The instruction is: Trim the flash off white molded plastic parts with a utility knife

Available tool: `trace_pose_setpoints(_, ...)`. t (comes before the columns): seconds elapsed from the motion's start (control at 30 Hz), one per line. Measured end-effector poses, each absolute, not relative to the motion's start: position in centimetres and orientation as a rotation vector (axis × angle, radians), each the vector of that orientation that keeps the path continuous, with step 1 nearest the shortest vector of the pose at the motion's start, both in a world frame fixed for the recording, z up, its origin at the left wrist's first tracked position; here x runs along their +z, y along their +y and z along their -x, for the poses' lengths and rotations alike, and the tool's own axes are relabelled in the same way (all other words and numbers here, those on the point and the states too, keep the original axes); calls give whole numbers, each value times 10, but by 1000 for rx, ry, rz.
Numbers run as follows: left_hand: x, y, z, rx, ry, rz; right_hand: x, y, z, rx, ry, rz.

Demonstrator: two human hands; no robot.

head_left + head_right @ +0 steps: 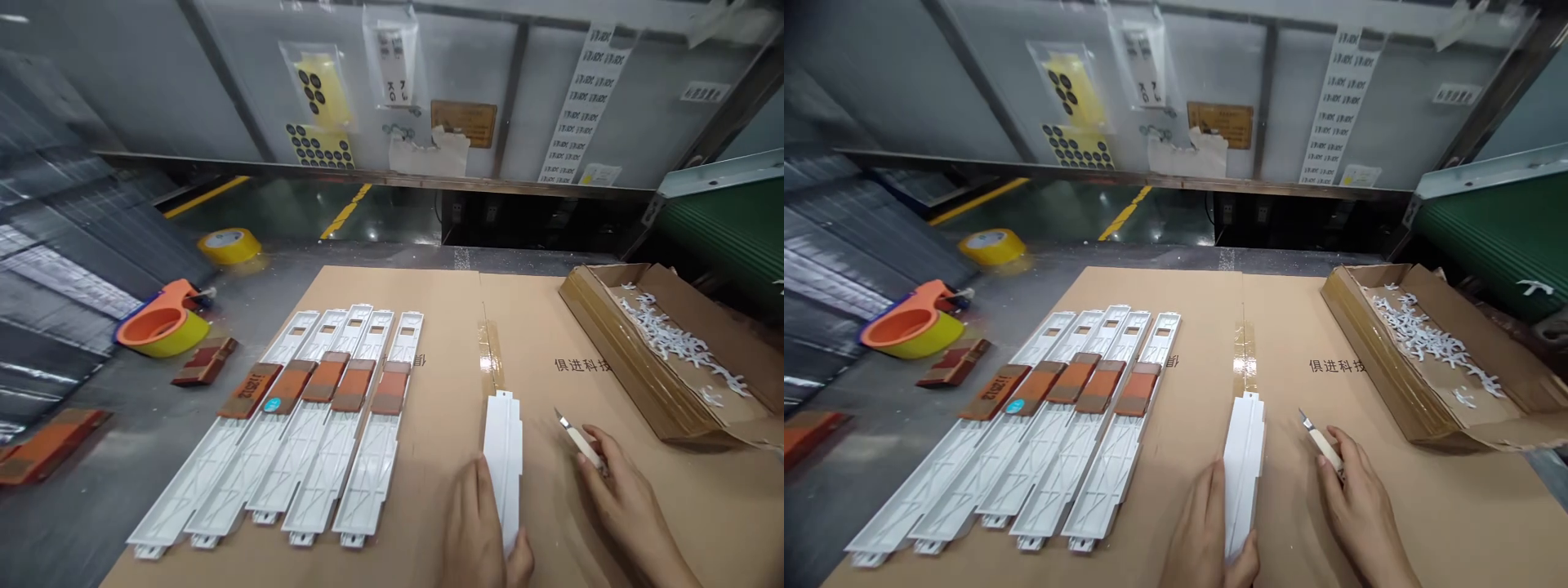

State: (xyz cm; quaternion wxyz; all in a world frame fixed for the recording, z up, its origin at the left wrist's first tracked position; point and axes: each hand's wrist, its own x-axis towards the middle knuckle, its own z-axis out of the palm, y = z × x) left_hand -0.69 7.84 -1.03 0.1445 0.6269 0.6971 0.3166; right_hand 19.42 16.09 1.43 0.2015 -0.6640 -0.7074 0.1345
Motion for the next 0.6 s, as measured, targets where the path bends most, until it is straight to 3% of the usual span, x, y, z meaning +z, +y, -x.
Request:
trace_pose_setpoints(0.13,-3,70,18,1148,1804,-1622,5,160,-202,0,-2146,1798)
trace_pose_setpoints(0.33,20,79,41,1475,1071,-887,-5,157,-200,-153,-2168,1723)
trace_pose_setpoints(0.4,25,81,52,1558,875,-671,0,148,-197,29,-2128,1661)
trace_pose_setpoints(0.53,30,78,74,1673,772,-458,15,127,-194,762,-2241,1301)
trace_pose_setpoints(0.6,35,74,81,1715,736,-423,21,122,-193,818,-2344,1036)
